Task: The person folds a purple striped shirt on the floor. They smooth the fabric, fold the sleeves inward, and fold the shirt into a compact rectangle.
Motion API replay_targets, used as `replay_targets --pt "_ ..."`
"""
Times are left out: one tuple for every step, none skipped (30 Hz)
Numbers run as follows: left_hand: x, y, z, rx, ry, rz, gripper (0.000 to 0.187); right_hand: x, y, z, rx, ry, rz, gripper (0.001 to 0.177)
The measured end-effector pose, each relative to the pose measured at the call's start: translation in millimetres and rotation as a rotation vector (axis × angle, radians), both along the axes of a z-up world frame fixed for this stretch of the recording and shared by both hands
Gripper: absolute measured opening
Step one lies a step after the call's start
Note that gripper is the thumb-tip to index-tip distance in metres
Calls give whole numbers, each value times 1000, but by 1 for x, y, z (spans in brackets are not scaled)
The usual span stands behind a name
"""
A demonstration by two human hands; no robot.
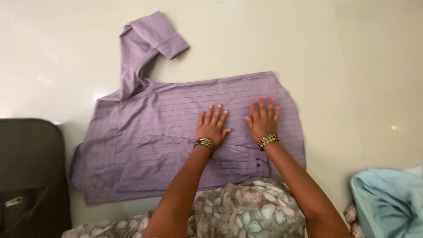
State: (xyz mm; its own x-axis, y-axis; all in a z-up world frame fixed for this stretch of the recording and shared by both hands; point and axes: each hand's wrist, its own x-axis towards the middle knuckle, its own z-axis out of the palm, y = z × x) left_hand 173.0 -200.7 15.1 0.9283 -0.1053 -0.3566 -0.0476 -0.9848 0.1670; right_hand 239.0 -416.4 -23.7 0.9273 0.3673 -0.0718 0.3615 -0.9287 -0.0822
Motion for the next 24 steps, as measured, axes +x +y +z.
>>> replay_targets --pt "-2 2 -7 -13 1 2 71 -2 9 -4 55 -31 116 68" --pt "-3 6 -14 -75 -46 -8 71 -2 14 -6 -18 19 143 69" --pt "-5 12 -21 -133 -93 -16 71 -4 18 -7 -89 67 172 70" --pt "-9 22 -27 -190 -142 -24 71 -5 23 -9 -162 113 200 71" --pt "-11 36 -31 -164 -104 -38 71 -6 24 -9 -141 74 218 72" --pt "-10 57 -34 -139 -66 -51 71 -7 21 -8 -118 35 236 72" --pt "-9 81 -34 -115 -33 -66 70 -5 20 -7 -95 -9 252 73" --pt "-14 108 -32 -48 -32 -39 70 -4 20 -6 -100 -24 249 72" --pt "-25 139 -29 21 -27 -19 71 -8 19 -6 -103 -36 240 71" --pt "-36 169 -24 90 -21 1 71 -11 18 -5 -105 -48 230 70" --pt "-42 196 -20 117 -19 47 70 -12 17 -5 -75 -60 235 70" --pt "-50 220 -16 144 -16 93 69 -12 16 -5 -45 -72 239 70" --pt "-60 240 -13 156 -4 146 69 -12 15 -5 -18 -86 237 70" --pt "-70 259 -9 169 9 199 68 -13 16 -5 -23 -87 242 69" --pt "-76 275 -5 179 17 248 68 -14 15 -5 -30 -91 241 68" --pt "-82 292 -1 189 5 300 68 -14 14 -4 -36 -96 241 68" --pt "-86 307 2 195 -4 352 69 -14 13 -4 -47 -99 244 67" --pt "-89 317 4 201 -13 404 70 -15 14 -5 -57 -102 247 67" --pt "-90 323 5 220 -2 453 71 -12 14 -5 -67 -110 252 67" --pt "-93 330 6 239 10 502 72 -11 14 -5 -50 -116 252 66" --pt "-97 336 7 259 25 551 74 -13 13 -5 -32 -118 253 66" --pt "-96 341 6 268 59 573 74 -14 12 -6 -14 -120 254 66" --pt "-92 345 5 281 89 597 75 -14 12 -7 -22 -130 253 66" --pt "-88 347 2 293 119 620 75 -13 12 -7 -29 -140 253 67"
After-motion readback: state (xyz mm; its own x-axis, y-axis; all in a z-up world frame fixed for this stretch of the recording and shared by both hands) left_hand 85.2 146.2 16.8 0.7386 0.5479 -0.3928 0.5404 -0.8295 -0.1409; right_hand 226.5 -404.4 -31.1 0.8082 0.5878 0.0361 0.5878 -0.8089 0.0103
